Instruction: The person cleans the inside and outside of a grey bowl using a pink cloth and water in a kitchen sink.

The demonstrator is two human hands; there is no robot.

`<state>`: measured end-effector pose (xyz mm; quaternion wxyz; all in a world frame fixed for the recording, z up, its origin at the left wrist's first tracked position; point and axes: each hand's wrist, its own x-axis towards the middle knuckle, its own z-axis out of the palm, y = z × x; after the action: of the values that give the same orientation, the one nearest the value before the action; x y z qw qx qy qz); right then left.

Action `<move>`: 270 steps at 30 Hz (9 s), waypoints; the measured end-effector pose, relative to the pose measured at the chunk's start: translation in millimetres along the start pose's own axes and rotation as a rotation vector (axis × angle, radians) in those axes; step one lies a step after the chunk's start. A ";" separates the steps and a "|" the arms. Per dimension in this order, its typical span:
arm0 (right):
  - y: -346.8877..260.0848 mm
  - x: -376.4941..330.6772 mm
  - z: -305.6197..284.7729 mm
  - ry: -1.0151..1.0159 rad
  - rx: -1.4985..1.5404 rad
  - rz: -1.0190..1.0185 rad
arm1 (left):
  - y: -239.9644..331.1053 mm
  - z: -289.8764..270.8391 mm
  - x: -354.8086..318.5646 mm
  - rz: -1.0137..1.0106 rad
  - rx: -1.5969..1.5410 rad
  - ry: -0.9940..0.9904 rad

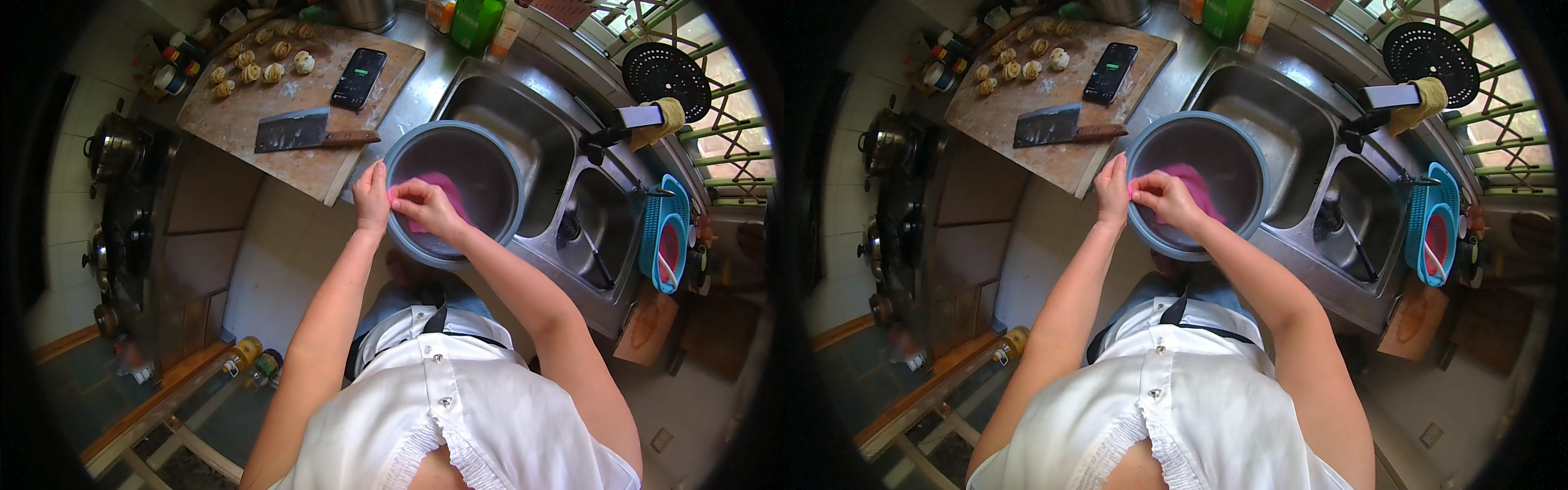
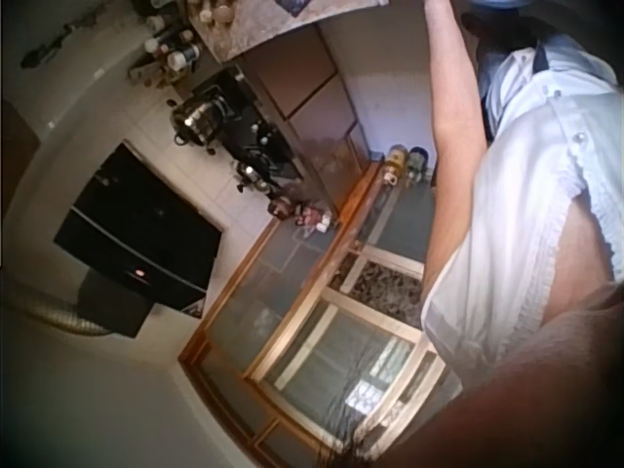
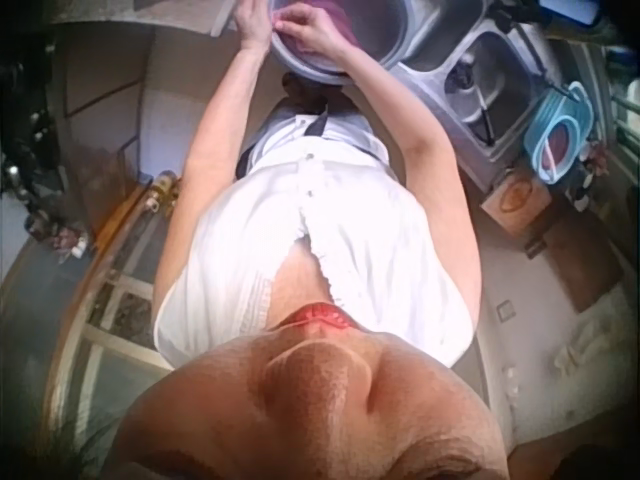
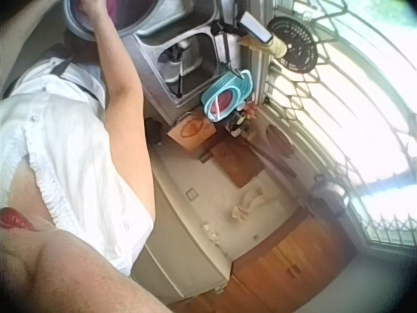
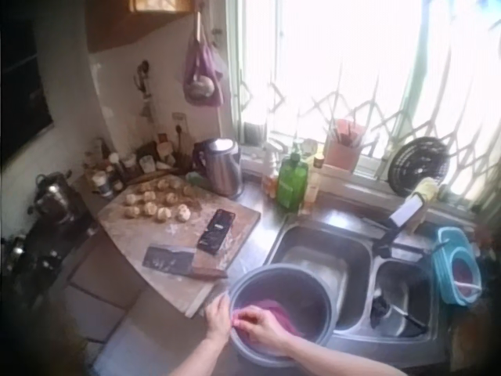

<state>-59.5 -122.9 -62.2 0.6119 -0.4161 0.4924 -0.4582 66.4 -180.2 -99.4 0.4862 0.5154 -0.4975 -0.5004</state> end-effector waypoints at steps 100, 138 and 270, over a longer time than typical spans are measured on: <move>34.0 72.7 -10.9 0.590 -0.023 -0.011 | 19.6 1.5 -21.8 0.076 0.230 0.081; 42.7 74.2 -17.5 0.413 -0.715 -0.030 | 23.8 5.6 -29.1 0.037 0.221 0.109; 20.7 -15.5 -26.5 -0.388 -0.626 0.435 | 25.7 14.9 -5.2 0.060 0.395 0.103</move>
<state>-83.9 -104.6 -83.2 0.6199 -0.5466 0.5597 -0.0600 50.8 -175.8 -74.0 0.4154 0.6104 -0.5756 -0.3514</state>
